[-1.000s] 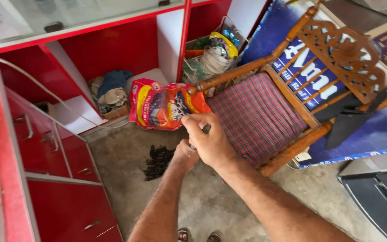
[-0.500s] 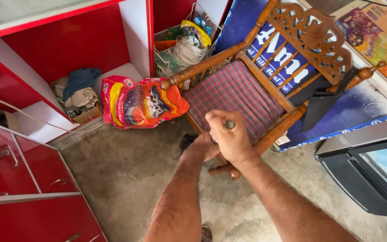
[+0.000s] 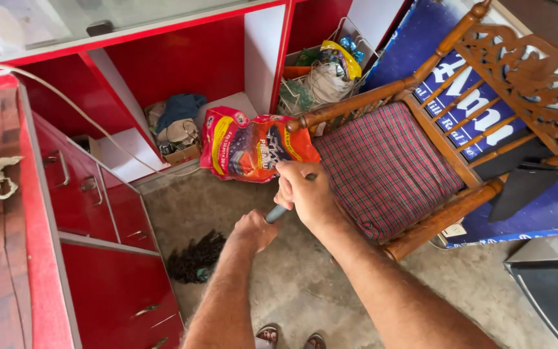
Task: Cleaning and mopping the floor in a grocery store area.
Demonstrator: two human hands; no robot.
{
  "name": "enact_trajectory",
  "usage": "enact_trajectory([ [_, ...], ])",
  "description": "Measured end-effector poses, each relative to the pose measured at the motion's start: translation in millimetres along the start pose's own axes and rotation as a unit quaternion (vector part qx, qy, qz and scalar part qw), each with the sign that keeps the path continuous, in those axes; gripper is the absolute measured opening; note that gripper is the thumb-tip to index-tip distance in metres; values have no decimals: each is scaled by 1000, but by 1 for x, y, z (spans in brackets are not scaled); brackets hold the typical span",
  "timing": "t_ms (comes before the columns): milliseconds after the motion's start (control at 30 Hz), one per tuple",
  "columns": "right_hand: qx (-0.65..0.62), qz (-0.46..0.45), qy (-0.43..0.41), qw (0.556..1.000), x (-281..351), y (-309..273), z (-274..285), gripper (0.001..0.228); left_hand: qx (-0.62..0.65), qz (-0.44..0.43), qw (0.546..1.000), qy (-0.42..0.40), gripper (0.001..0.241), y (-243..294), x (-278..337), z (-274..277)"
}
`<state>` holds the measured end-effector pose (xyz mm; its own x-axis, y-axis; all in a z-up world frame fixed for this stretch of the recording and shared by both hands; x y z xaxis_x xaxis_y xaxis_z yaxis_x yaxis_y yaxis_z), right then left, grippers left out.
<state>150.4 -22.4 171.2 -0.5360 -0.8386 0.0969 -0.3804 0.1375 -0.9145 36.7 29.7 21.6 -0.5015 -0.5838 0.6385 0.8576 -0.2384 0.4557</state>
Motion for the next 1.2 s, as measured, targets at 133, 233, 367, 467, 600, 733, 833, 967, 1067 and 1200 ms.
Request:
enact_trajectory([
  [133,17,26,5,999,-2,-15,7,48,54,23,996,69,55,3,-17,-17],
  [233,39,57,43,997,1,-47,32,49,103,-31,992,58,49,58,-15,-33],
  [367,148,82,68,983,27,-89,46,42,182,-79,978,65,54,112,-34,-71],
  [467,271,97,39,957,49,-109,48,44,247,-210,946,-19,52,163,-34,-100],
  [600,246,71,40,966,55,-106,74,44,172,-309,934,-47,55,198,14,-86],
  [733,152,82,58,983,51,-108,77,40,115,-226,965,-67,52,184,12,-75],
  [833,94,83,69,990,46,-107,69,41,55,-192,977,-68,55,162,18,-63],
  [967,52,67,69,994,34,-89,52,41,39,-155,986,-47,50,119,25,-29],
  [1067,47,41,42,997,36,-71,38,40,21,-110,992,-57,51,80,28,-27],
  [1200,58,43,18,997,32,-54,18,40,21,-77,997,19,47,44,25,-21],
])
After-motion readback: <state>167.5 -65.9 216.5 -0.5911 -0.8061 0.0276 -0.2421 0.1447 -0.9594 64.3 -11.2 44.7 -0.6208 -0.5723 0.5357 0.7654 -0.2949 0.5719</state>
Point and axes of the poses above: each hand's wrist, its own x-axis away from the middle knuckle, its own z-axis out of the back of the hand, y = z × x, the point moved 9 cm from there along -x, towards the middle knuckle, and after that the axes turned 1 degree about y, right-handed, at the moved point
